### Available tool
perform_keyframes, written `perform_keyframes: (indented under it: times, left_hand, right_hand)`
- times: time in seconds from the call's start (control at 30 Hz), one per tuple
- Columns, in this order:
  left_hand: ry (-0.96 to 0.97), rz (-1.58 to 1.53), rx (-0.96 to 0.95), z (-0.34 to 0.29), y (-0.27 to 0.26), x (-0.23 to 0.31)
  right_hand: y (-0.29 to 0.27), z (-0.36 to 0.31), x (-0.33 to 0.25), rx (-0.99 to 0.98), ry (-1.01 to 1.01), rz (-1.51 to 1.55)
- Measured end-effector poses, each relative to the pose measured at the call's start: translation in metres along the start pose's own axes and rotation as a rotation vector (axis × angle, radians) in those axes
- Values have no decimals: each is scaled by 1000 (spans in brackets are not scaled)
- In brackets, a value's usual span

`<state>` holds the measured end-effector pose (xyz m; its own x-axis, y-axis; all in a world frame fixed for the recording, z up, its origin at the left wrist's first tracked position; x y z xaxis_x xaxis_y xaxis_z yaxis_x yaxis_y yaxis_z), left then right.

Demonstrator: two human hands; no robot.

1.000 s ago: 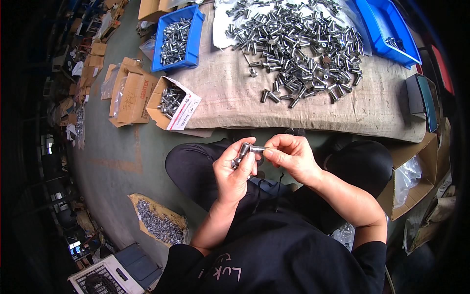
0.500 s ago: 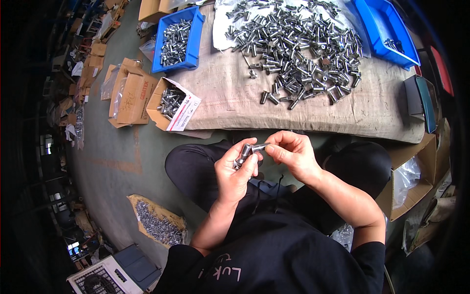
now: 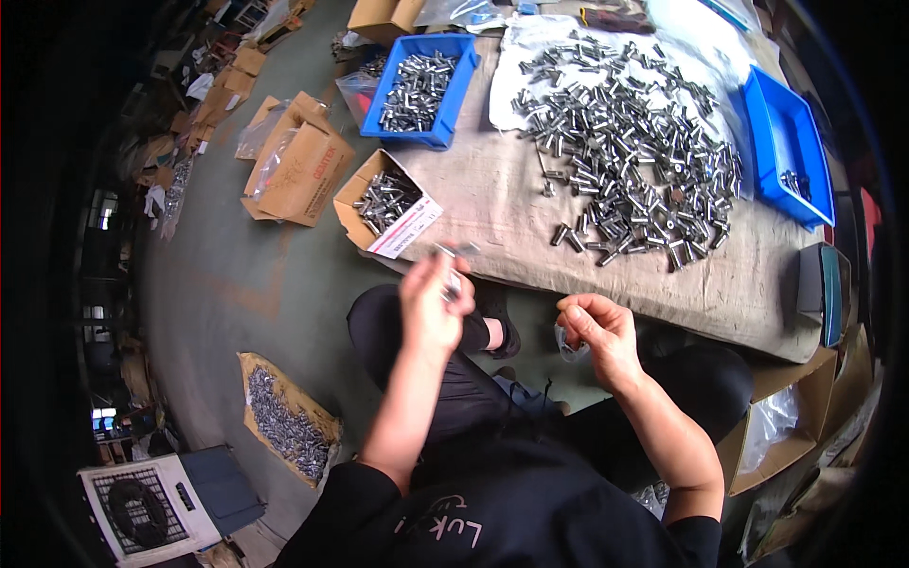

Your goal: The person gathers metal parts from a table and assembles them by inserting bolts into metal sleeves by hand.

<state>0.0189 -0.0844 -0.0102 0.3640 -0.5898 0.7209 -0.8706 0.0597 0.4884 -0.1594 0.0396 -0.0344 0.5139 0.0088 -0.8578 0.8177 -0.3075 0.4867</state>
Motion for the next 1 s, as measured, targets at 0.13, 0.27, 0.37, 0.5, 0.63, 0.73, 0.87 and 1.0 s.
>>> perform_keyframes:
  times: [0.13,0.27,0.37,0.5,0.63,0.73,0.87,1.0]
  left_hand:
    - [253,55,337,58,-50,76]
    - [243,257,406,55,-53,74]
    - [-3,356,57,29,-44,17]
    - [-144,728,-249,-15,-1,-52]
    - [77,837,-306,-28,25,-62]
    - [252,953,-309,-31,29,-56]
    - [148,942,-332,-40,35,-41]
    - [-61,727,-287,-53,39,-32]
  right_hand:
    - [5,2,0,-21,-1,-24]
    - [2,11,6,-1,19,-60]
    - [4,14,10,-11,45,-68]
    - [10,14,16,-65,87,-104]
    - [3,16,15,-109,17,-174]
    - [5,15,6,-87,26,-207]
    - [6,7,-2,-209,133,-174]
    - [5,1,-9,-223,-18,44]
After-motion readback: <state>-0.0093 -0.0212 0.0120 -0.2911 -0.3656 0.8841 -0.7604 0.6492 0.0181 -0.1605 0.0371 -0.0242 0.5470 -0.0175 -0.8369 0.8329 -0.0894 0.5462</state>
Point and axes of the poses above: each hand's wrist, its own z-axis towards the middle knuckle, its own y-axis out of the palm, x = y × z, the point moved 2 cm from there along z, towards the middle knuckle, and after that the axes turned 12 degrees about -y, right-handed, at the moved point
